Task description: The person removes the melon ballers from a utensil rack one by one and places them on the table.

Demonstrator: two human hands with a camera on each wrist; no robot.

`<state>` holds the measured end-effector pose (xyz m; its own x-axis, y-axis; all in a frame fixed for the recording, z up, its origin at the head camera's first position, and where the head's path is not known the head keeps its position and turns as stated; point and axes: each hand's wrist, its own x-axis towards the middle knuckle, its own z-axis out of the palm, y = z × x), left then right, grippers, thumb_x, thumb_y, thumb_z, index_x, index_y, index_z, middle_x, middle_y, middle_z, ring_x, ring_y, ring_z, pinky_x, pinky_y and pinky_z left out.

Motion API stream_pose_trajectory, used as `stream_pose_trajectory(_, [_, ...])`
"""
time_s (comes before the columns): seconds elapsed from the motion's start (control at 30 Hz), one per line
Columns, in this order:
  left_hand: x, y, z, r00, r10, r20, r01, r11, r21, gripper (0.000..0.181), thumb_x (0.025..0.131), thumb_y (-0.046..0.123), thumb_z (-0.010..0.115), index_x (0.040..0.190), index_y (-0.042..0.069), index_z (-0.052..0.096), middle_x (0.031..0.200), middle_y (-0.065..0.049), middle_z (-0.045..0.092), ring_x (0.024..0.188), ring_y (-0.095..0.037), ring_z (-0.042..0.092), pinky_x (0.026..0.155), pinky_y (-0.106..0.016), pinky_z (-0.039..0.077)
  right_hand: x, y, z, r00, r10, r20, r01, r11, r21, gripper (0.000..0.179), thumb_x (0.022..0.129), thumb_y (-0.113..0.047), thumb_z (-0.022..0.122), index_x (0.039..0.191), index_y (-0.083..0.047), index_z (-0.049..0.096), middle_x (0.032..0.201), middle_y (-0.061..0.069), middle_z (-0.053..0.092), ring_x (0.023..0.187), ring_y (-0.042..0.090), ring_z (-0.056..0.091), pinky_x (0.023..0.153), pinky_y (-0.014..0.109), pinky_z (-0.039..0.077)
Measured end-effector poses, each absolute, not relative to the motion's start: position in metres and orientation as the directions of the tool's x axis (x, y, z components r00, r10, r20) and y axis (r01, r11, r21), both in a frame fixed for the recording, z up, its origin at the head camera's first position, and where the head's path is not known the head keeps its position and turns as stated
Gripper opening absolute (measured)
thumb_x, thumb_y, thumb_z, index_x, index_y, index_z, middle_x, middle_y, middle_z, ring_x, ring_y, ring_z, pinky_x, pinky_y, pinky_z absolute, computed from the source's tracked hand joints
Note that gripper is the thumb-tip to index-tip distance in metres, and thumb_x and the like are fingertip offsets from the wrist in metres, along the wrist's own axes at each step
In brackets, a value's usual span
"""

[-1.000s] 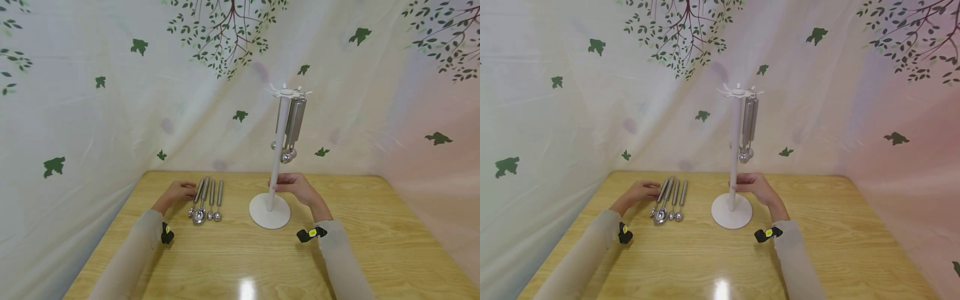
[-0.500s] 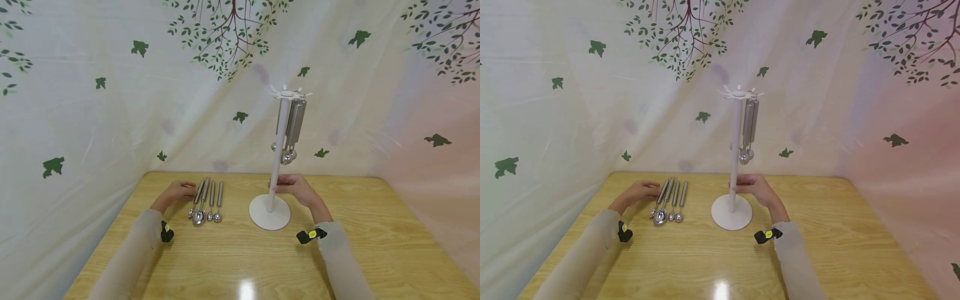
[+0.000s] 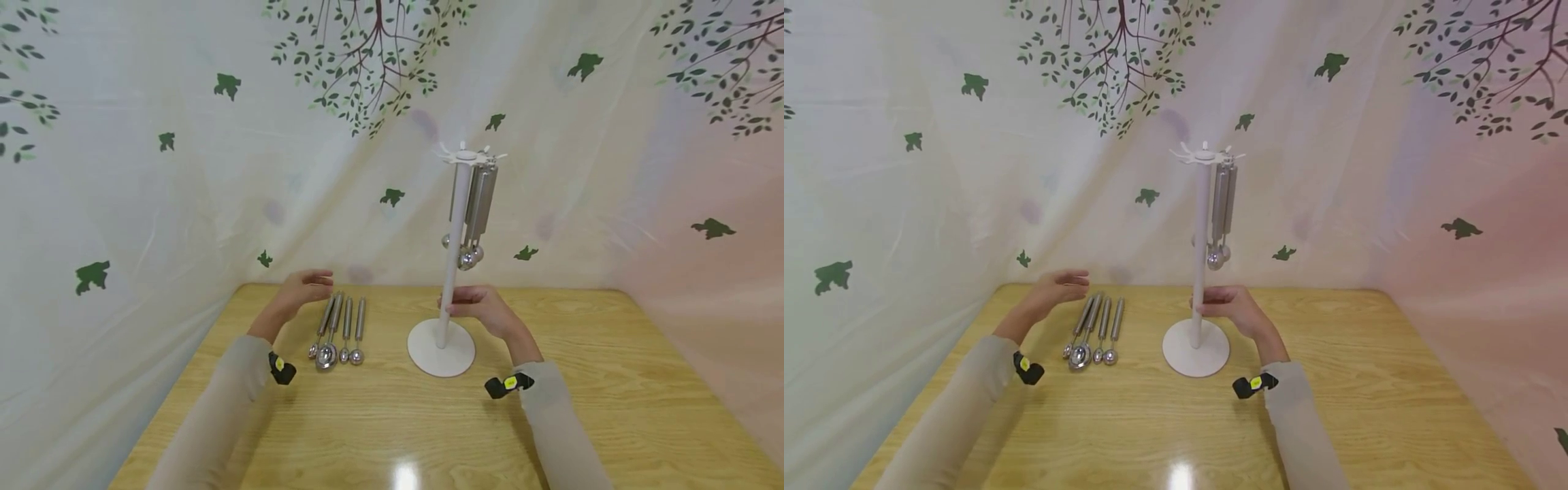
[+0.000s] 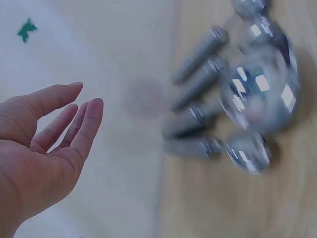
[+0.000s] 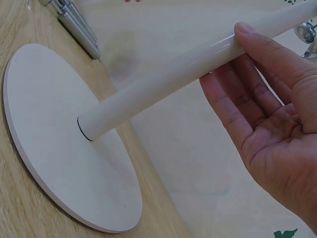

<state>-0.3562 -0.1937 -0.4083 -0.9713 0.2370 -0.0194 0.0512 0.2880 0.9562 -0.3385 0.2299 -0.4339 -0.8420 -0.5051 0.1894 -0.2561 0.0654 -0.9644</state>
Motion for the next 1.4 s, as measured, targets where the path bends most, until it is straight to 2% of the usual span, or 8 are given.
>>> stream_pose_trajectory(0.17, [-0.349, -0.154, -0.374, -0.956, 0.282, 0.081, 0.147, 0.219, 0.965, 0.051, 0.096, 0.000, 0.066, 0.145, -0.002, 0.051, 0.140, -0.029, 0.057, 0.126, -0.034, 0.062, 0.104, -0.038, 0.056, -0.340, 0.230, -0.435, -0.840, -0.506, 0.196, -0.261, 0.061, -0.963, 0.045, 0.093, -0.003, 0.072, 0.130, 0.016, 0.057, 0.112, 0.003, 0.078, 0.106, 0.015, 0.074, 0.097, 0.031, 0.059])
stream_pose_trajectory(0.27, [-0.344, -0.128, -0.355, -0.940, 0.310, 0.139, 0.197, 0.163, 0.967, 0.049, 0.095, -0.002, 0.067, 0.143, 0.000, 0.054, 0.139, -0.029, 0.058, 0.125, -0.033, 0.064, 0.100, -0.032, 0.058, -0.341, 0.231, -0.435, -0.838, -0.509, 0.200, -0.267, 0.062, -0.962, 0.043, 0.093, -0.003, 0.072, 0.130, 0.015, 0.058, 0.113, 0.002, 0.078, 0.106, 0.015, 0.074, 0.097, 0.030, 0.059])
stream_pose_trajectory(0.37, [-0.336, -0.105, -0.336, -0.916, 0.341, 0.212, 0.267, 0.123, 0.956, 0.048, 0.095, -0.003, 0.067, 0.142, 0.002, 0.056, 0.137, -0.027, 0.060, 0.123, -0.033, 0.065, 0.099, -0.031, 0.058, -0.341, 0.232, -0.436, -0.837, -0.510, 0.197, -0.266, 0.066, -0.962, 0.041, 0.093, -0.003, 0.072, 0.129, 0.012, 0.061, 0.112, 0.001, 0.078, 0.106, 0.015, 0.073, 0.096, 0.030, 0.059])
stream_pose_trajectory(0.63, [-0.313, -0.046, -0.292, -0.807, 0.398, 0.436, 0.482, 0.018, 0.876, 0.046, 0.094, -0.003, 0.068, 0.139, 0.001, 0.058, 0.133, -0.023, 0.064, 0.122, -0.035, 0.066, 0.100, -0.037, 0.059, -0.341, 0.230, -0.437, -0.844, -0.502, 0.192, -0.255, 0.060, -0.965, 0.037, 0.093, -0.004, 0.072, 0.126, 0.012, 0.064, 0.106, -0.005, 0.079, 0.102, 0.013, 0.073, 0.094, 0.030, 0.061])
stream_pose_trajectory(0.77, [-0.302, -0.020, -0.278, -0.754, 0.392, 0.527, 0.550, -0.061, 0.833, 0.048, 0.093, -0.007, 0.067, 0.139, -0.002, 0.058, 0.133, -0.023, 0.064, 0.122, -0.039, 0.065, 0.097, -0.037, 0.060, -0.340, 0.230, -0.437, -0.841, -0.507, 0.191, -0.253, 0.055, -0.966, 0.037, 0.093, -0.002, 0.071, 0.126, 0.013, 0.063, 0.106, -0.006, 0.079, 0.102, 0.012, 0.073, 0.094, 0.029, 0.061])
stream_pose_trajectory(0.87, [-0.297, -0.004, -0.271, -0.720, 0.382, 0.579, 0.592, -0.097, 0.800, 0.050, 0.092, -0.010, 0.067, 0.140, -0.003, 0.057, 0.134, -0.023, 0.064, 0.124, -0.037, 0.064, 0.097, -0.035, 0.060, -0.339, 0.230, -0.437, -0.843, -0.503, 0.191, -0.252, 0.057, -0.966, 0.036, 0.093, -0.002, 0.071, 0.125, 0.012, 0.064, 0.105, -0.006, 0.079, 0.101, 0.012, 0.073, 0.094, 0.030, 0.061])
stream_pose_trajectory(1.0, [-0.292, 0.011, -0.266, -0.709, 0.373, 0.598, 0.612, -0.095, 0.785, 0.051, 0.092, -0.011, 0.067, 0.141, -0.002, 0.056, 0.139, -0.021, 0.062, 0.126, -0.032, 0.064, 0.099, -0.032, 0.059, -0.339, 0.231, -0.436, -0.846, -0.499, 0.189, -0.255, 0.067, -0.965, 0.035, 0.094, -0.003, 0.071, 0.125, 0.011, 0.065, 0.104, -0.006, 0.079, 0.101, 0.013, 0.073, 0.094, 0.030, 0.061])
stream_pose_trajectory(1.4, [-0.287, 0.033, -0.265, -0.755, 0.327, 0.568, 0.597, -0.013, 0.802, 0.049, 0.093, -0.009, 0.067, 0.141, -0.003, 0.056, 0.143, -0.018, 0.061, 0.128, -0.029, 0.064, 0.099, -0.023, 0.057, -0.343, 0.232, -0.438, -0.849, -0.496, 0.183, -0.250, 0.072, -0.966, 0.038, 0.094, -0.002, 0.071, 0.128, 0.012, 0.062, 0.107, -0.006, 0.079, 0.105, 0.013, 0.073, 0.094, 0.030, 0.061])
